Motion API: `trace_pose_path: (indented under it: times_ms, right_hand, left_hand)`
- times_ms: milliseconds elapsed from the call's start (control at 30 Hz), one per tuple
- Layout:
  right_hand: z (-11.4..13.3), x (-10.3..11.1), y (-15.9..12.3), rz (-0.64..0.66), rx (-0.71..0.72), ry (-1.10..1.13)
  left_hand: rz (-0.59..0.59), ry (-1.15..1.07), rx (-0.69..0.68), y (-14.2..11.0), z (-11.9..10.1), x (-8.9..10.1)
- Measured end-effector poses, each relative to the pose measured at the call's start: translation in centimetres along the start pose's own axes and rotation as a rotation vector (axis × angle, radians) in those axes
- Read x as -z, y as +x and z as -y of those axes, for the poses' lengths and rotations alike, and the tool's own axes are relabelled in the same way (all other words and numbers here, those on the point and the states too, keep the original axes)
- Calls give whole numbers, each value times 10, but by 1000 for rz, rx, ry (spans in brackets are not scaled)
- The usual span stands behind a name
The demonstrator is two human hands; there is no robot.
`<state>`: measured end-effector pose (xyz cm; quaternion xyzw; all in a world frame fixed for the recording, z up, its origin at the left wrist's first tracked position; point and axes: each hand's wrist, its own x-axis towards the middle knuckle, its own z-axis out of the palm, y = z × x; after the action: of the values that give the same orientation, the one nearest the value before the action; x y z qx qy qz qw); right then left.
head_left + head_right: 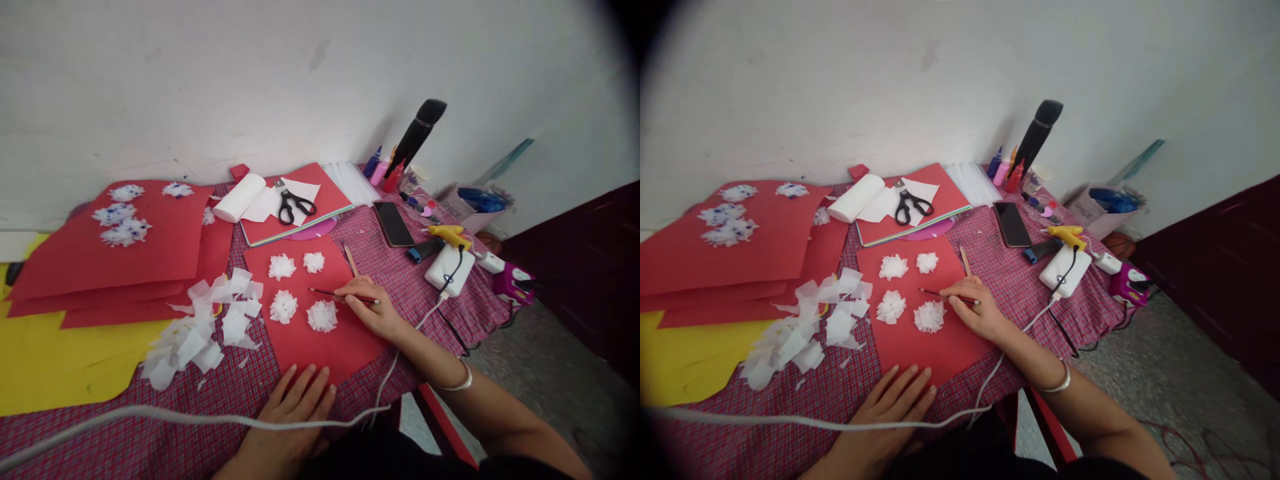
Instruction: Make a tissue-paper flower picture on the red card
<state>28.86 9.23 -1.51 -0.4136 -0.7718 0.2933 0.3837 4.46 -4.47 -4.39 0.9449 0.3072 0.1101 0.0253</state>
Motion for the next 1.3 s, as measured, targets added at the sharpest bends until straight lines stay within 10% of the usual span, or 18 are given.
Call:
trace_pose_path:
  times_ms: [1300]
  right_hand:
    - [1,-1,0,66,131,114]
  left_hand:
    - [-95,21,1,2,1,-1]
